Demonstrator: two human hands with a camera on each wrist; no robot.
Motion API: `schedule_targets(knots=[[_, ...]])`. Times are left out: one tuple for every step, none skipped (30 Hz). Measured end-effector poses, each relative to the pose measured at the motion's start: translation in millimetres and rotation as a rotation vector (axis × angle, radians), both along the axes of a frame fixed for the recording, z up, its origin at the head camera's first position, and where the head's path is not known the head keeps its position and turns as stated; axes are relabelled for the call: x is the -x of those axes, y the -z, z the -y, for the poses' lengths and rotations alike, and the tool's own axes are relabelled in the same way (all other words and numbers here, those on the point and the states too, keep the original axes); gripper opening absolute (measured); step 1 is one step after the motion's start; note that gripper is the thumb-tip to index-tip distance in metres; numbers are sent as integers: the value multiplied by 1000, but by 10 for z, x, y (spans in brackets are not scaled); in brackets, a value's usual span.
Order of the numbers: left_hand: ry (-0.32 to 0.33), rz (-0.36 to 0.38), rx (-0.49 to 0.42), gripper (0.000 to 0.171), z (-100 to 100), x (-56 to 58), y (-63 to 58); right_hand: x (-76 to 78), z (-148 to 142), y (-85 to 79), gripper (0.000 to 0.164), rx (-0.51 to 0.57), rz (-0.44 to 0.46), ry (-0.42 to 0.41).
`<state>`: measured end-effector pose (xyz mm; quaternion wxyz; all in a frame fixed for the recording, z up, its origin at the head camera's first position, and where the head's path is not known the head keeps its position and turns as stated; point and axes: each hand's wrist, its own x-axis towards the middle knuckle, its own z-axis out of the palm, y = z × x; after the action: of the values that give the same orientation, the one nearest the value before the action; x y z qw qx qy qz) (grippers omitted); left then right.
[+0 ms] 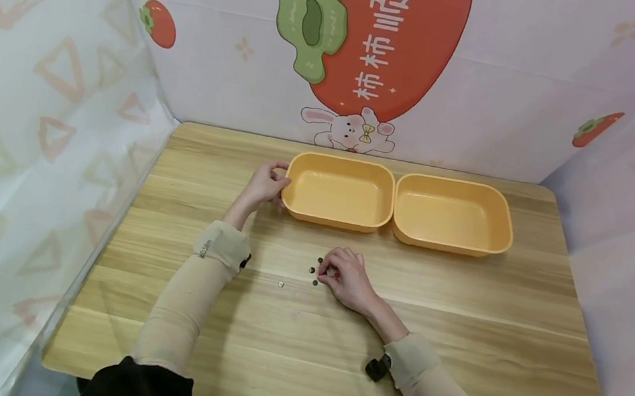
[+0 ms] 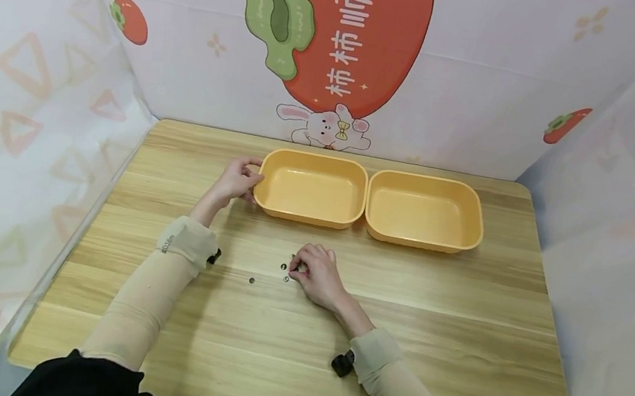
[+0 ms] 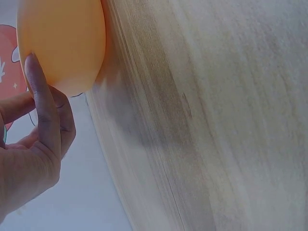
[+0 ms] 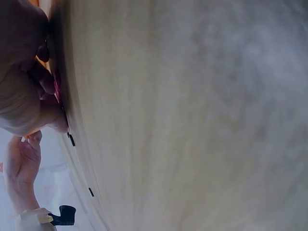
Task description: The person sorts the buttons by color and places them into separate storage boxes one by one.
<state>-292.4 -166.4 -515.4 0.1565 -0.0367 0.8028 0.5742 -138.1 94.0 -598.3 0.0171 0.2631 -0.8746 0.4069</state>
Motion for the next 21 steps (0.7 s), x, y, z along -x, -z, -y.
schedule_targets(knots=[[0, -1, -1, 48, 3, -2, -2, 0, 1, 1, 16, -1, 3, 3], [0, 0, -3, 48, 5, -3, -2, -1, 2, -2, 16, 4, 14, 8], [0, 1, -4, 48, 7, -5, -3, -4, 1, -4, 16, 13, 26, 15], [0, 3, -6, 48, 8, -7, -2, -7, 1, -7, 14, 23, 39, 23], [0, 5, -9, 48, 8, -10, 1, -11, -1, -11, 13, 42, 50, 33], [1, 6, -11, 48, 7, -12, 3, -13, -5, -12, 11, 60, 56, 42], [0, 8, -14, 48, 8, -14, 7, -14, -9, -13, 9, 79, 60, 51], [0, 9, -16, 48, 7, -15, 12, -15, -13, -23, 8, 102, 66, 60], [0, 10, -17, 48, 7, -16, 14, -15, -18, -36, 9, 119, 71, 69], [-1, 10, -18, 48, 7, -17, 17, -13, -24, -48, 9, 140, 80, 74], [-2, 9, -18, 48, 8, -19, 19, -9, -32, -59, 10, 161, 92, 76], [-3, 8, -16, 48, 10, -20, 18, -4, -41, -72, 10, 176, 111, 76], [-4, 6, -14, 48, 12, -22, 17, 1, -50, -90, 11, 195, 137, 76], [-4, 5, -13, 48, 12, -23, 13, 5, -59, -108, 11, 211, 167, 77], [-3, 5, -13, 48, 13, -25, 11, 10, -70, -120, 11, 221, 194, 78], [-3, 6, -12, 48, 12, -25, 8, 14, -81, -132, 11, 233, 220, 75], [-1, 7, -12, 48, 10, -25, 4, 17, -93, -146, 12, 238, 245, 73], [0, 9, -11, 48, 9, -22, 3, 19, -104, -161, 12, 239, 263, 72], [2, 10, -10, 48, 7, -21, -1, 20, -115, -180, 12, 244, 277, 68], [2, 10, -11, 49, 6, -20, -4, 22, -127, -203, 12, 244, 283, 63], [3, 10, -11, 49, 4, -18, -7, 26, -139, -227, 12, 247, 285, 55]])
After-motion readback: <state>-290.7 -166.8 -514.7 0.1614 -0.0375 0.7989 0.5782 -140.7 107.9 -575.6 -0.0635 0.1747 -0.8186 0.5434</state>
